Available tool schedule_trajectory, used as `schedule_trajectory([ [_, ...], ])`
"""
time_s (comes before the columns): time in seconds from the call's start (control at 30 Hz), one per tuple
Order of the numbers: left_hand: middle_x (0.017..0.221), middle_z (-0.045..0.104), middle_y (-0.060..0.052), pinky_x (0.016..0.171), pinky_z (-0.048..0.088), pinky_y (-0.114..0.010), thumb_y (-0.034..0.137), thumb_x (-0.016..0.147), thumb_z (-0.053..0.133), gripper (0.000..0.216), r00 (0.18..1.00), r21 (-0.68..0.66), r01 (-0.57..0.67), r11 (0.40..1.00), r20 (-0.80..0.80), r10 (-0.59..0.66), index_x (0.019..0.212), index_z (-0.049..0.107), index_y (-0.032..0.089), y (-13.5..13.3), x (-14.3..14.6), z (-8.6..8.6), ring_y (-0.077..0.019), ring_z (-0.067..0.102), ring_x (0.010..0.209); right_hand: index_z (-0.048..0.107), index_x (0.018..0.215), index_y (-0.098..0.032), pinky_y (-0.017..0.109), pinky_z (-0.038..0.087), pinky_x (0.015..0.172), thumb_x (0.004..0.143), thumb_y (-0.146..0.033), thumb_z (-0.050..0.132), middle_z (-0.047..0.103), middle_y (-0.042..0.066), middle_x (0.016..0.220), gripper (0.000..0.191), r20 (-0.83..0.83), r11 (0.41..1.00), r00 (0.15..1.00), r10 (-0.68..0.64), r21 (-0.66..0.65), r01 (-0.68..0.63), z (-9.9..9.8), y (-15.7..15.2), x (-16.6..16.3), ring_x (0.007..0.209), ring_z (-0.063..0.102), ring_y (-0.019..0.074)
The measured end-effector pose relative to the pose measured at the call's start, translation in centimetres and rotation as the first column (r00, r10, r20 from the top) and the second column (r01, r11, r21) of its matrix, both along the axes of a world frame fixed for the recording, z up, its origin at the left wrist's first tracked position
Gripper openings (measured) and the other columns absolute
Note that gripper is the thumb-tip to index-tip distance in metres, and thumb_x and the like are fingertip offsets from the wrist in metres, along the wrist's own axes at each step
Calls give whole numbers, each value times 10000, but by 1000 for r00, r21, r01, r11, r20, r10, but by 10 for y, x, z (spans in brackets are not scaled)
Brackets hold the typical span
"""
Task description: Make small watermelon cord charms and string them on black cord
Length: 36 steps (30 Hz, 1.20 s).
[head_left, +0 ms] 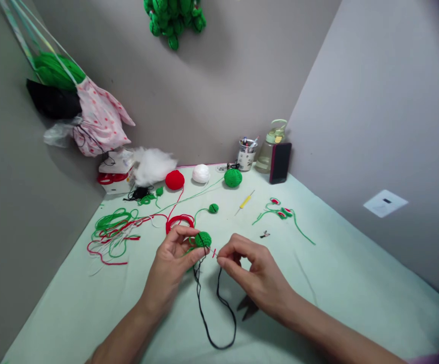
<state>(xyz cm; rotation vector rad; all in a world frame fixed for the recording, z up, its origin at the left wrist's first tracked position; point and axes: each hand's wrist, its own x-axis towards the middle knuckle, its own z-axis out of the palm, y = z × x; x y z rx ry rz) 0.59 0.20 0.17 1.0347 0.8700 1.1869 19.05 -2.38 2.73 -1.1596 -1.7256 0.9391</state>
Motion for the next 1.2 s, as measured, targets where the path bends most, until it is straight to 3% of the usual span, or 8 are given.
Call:
schedule_trajectory([
  [0.3,963,671,-4,857,496,-278,242,815,744,253,1000,-38,28,999,13,-27,1011,584,234,-3,2,4,-152,667,910,614,762,-169,245,407,665,904,-208,590,564,-2,754,149,-78,998,996,43,-35,-46,1,0,0,685,505,109],
  [0.43,1101,658,-15,915,507,-300,179,808,733,343,971,193,-107,975,-189,144,1095,568,269,-5,1,-3,-167,655,1011,614,771,-162,244,384,632,861,-304,670,536,-15,702,177,-210,983,977,-41,-186,1,3,4,2,647,471,104],
  [0.57,1160,669,-28,967,504,-336,85,822,678,503,903,510,-122,852,-299,308,1246,536,315,-11,0,-18,-188,655,1084,651,883,-154,222,362,595,752,-377,793,524,-47,646,295,-434,880,900,-36,-440,-177,-6,8,-2,580,447,78],
  [0.67,1131,694,-31,935,514,-336,28,794,684,557,861,654,-83,752,-332,385,1252,586,329,-12,-3,-22,-202,668,1049,693,872,-139,223,362,601,713,-399,823,538,-45,645,331,-495,821,868,35,-481,-307,-14,10,-7,569,452,72],
  [0.73,1107,710,-35,933,507,-348,14,757,722,569,856,660,-102,744,-323,403,1219,634,335,-11,-5,-18,-220,664,1039,703,791,-127,225,357,601,714,-407,822,543,-37,632,313,-491,819,870,37,-484,-308,-15,10,-8,569,451,73],
  [1.0,1039,730,-63,956,477,-394,42,750,733,423,860,655,-62,753,-348,373,1080,736,305,-3,-8,-6,-256,653,1005,703,741,-156,232,366,602,761,-396,792,558,-24,645,257,-481,910,874,-66,-389,-145,2,5,1,591,444,86],
  [1.1,1048,714,-68,949,475,-380,87,779,728,355,864,589,-50,807,-380,331,1077,720,279,-3,-5,-8,-251,640,1025,717,751,-168,232,386,614,791,-362,771,578,-11,712,206,-466,946,884,-32,-299,-124,6,3,4,619,460,89],
  [1.2,1044,695,-66,902,492,-352,172,792,748,266,907,407,-107,907,-334,257,1042,707,252,-7,1,-8,-234,640,997,707,740,-169,229,383,608,806,-362,753,566,-10,726,209,-447,945,894,-9,-297,-139,5,2,4,629,457,89],
])
